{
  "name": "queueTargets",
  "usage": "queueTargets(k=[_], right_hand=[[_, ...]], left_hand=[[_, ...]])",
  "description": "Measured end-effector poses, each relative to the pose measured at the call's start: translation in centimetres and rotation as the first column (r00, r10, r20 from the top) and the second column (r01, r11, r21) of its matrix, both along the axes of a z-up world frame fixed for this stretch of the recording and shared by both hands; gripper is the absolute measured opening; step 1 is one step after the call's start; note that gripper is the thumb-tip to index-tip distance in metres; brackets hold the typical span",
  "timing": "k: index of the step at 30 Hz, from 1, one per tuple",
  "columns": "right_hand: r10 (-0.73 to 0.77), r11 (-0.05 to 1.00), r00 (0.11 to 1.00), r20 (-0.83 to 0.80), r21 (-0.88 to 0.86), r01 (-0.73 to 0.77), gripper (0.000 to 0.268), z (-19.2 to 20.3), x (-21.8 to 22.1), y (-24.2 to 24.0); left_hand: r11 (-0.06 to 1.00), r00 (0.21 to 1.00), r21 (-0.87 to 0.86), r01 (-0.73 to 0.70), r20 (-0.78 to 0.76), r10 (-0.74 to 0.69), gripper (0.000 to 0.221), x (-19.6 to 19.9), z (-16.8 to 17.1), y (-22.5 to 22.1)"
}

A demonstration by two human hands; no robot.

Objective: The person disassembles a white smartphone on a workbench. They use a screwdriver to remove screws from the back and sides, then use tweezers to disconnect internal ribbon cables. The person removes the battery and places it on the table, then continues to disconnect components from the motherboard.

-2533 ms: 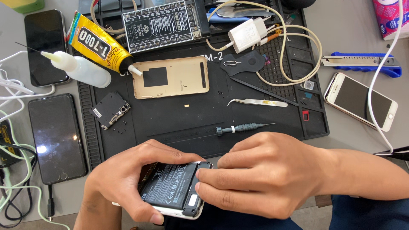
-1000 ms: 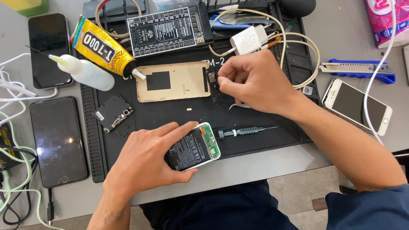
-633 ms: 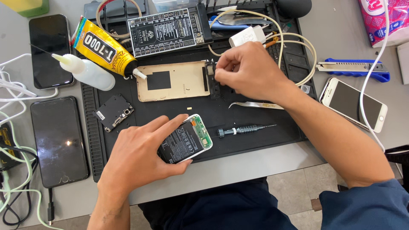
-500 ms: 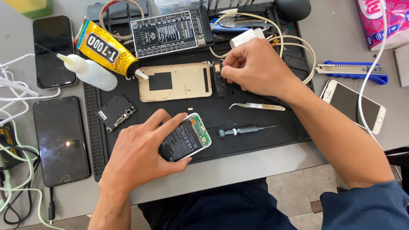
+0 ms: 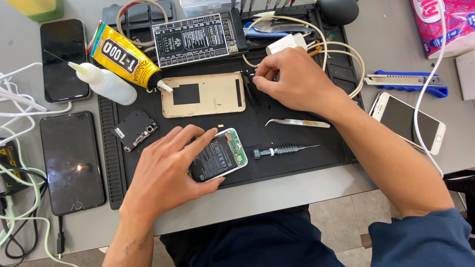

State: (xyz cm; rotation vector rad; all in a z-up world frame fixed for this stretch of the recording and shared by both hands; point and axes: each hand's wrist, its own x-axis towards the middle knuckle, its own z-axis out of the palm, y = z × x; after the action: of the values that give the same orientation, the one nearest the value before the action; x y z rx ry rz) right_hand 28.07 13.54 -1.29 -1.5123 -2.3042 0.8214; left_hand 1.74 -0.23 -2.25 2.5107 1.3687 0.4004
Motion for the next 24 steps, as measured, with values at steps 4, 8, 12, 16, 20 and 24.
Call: queueTargets(k=[4, 8, 12, 16, 20, 24], right_hand=[[0.014, 0.999, 1.0, 0.016, 0.045, -0.015, 0.017, 1.3, 0.8, -2.1], [0.297, 0.955, 0.951, 0.086, -0.036, -0.295, 0.019, 2.5, 2.1, -5.5], [0.401, 0.914, 0.889, 0.222, -0.03, -0.405, 0.025, 1.6, 3.0, -8.5], [0.384, 0.921, 0.9, 0.208, -0.016, -0.389, 0.024, 1.1, 2.6, -9.2], [0.413, 0.883, 0.894, 0.171, 0.163, -0.439, 0.026, 0.5, 1.5, -9.3], [0.5, 0.785, 0.847, 0.182, 0.317, -0.532, 0.037, 0.3, -0.4, -9.3]], left_hand=[[1.0, 0.999, 0.009, -0.013, 0.041, 0.012, 0.077, 0.1, -0.1, -0.1], [1.0, 0.997, 0.025, -0.012, 0.075, 0.01, 0.077, 0.3, -0.4, -0.2], [1.0, 0.999, -0.027, 0.0, 0.043, 0.001, 0.081, 0.3, -0.5, -0.4], [1.0, 0.999, -0.024, 0.01, 0.036, -0.009, 0.082, 0.5, -0.8, -0.6], [0.997, 0.999, -0.071, 0.02, 0.038, -0.017, 0.076, 0.6, -0.7, -0.7], [0.997, 0.998, -0.073, 0.015, 0.061, -0.011, 0.081, 0.4, -0.8, -0.9]])
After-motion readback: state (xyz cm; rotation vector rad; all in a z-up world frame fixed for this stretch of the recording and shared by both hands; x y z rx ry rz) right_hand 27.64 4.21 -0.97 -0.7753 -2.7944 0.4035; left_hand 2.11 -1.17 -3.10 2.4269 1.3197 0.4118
